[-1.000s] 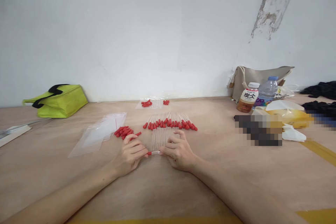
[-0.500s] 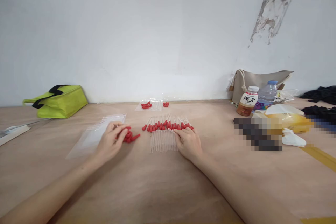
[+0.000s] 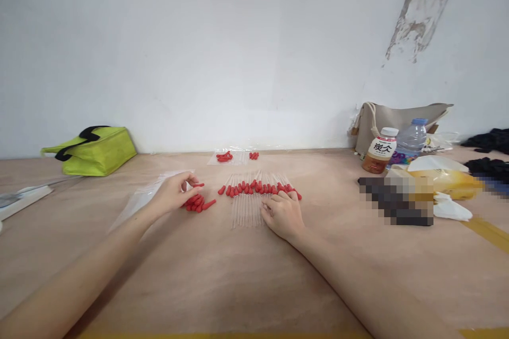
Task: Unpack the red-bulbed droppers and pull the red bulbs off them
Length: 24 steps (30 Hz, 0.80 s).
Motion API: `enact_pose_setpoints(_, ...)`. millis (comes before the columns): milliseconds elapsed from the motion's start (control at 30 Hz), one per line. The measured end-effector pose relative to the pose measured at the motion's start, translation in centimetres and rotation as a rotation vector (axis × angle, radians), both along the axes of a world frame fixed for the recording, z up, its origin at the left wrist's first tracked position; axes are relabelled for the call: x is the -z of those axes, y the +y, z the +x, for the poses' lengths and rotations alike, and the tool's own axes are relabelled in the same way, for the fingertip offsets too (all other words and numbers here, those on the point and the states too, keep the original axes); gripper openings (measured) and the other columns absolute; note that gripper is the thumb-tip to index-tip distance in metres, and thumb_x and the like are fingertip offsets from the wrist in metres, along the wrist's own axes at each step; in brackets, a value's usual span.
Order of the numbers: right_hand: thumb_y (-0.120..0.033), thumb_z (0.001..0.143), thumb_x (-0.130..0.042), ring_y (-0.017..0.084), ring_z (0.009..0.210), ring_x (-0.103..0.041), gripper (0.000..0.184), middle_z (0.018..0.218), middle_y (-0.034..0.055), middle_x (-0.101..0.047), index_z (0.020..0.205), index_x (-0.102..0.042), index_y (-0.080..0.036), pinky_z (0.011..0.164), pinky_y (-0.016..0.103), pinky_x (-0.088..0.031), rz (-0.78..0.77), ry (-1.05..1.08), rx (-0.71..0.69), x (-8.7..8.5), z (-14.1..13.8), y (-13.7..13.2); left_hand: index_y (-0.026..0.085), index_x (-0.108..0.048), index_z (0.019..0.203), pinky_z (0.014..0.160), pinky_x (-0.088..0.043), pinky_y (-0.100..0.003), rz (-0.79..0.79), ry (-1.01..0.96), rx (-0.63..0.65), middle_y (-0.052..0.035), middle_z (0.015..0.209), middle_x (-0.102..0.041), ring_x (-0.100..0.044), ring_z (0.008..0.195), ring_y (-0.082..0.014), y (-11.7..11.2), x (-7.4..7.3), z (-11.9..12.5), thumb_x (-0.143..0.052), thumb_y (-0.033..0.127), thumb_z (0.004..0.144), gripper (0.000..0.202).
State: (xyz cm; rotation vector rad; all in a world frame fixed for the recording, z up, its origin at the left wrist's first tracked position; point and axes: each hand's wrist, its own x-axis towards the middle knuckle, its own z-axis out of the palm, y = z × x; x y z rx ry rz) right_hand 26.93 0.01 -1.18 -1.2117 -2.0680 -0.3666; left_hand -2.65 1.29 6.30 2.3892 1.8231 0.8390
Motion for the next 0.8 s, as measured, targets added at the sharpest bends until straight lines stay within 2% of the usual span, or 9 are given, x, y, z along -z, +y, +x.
enact_pose_setpoints(167, -0.043, 0.076, -0.055, 0.015, 0.075, -0.049, 0.024, 0.076, 0.0020, -0.062, 0.084, -0.066, -0.023, 0.075, 0.032, -0.025, -0.044, -0.009, -0.066, -0.3, 0.0, -0.4, 0.020, -0.057, 0.071, 0.064, -0.036, -0.027, 0.031, 0.213, 0.072, 0.0004, 0.074, -0.062, -0.055, 0.071, -0.0174, -0.2, 1.5, 1.2, -0.054, 0.039, 0.074, 0.019)
enact_pose_setpoints(267, -0.051, 0.073, -0.056, 0.016, 0.077, -0.049, 0.032, 0.078, 0.0026, -0.061, 0.087, -0.066, -0.023, 0.075, 0.033, -0.025, -0.091, -0.028, -0.090, -0.5, 0.1, -0.6, 0.021, -0.059, 0.068, 0.067, -0.034, -0.028, 0.009, 0.271, 0.106, 0.0009, 0.072, -0.062, -0.055, 0.073, -0.0178, -0.4, 1.5, 1.1, -0.056, 0.042, 0.073, 0.022)
enact_pose_setpoints(400, -0.057, 0.071, -0.054, 0.017, 0.076, -0.048, 0.037, 0.077, 0.0029, -0.061, 0.086, -0.066, -0.024, 0.073, 0.033, -0.026, -0.125, -0.053, -0.100, -0.7, 0.1, -0.8, 0.023, -0.063, 0.070, 0.069, -0.036, -0.029, -0.003, 0.248, 0.114, 0.0001, 0.075, -0.063, -0.055, 0.075, -0.0185, -0.3, 1.4, 0.5, -0.054, 0.050, 0.073, 0.028)
enact_pose_setpoints(600, -0.054, 0.072, -0.055, 0.018, 0.079, -0.050, 0.035, 0.081, 0.0029, -0.061, 0.089, -0.066, -0.025, 0.074, 0.033, -0.027, -0.097, -0.019, -0.072, -0.7, 0.5, -0.8, 0.023, -0.065, 0.075, 0.068, -0.039, -0.029, 0.030, 0.184, -0.018, -0.0026, 0.079, -0.062, -0.055, 0.080, -0.0207, 0.4, 1.3, 0.6, -0.048, 0.050, 0.076, 0.032)
enact_pose_setpoints(800, -0.039, 0.081, -0.049, 0.014, 0.075, -0.052, 0.024, 0.078, 0.0017, -0.062, 0.082, -0.067, -0.024, 0.072, 0.030, -0.027, -0.056, 0.076, -0.025, -0.2, 1.8, -0.8, 0.026, -0.067, 0.076, 0.087, -0.034, -0.039, -0.168, 0.313, -0.183, -0.0054, 0.097, -0.062, -0.049, 0.103, -0.0275, 2.7, -0.3, 3.1, -0.050, 0.049, 0.073, 0.029)
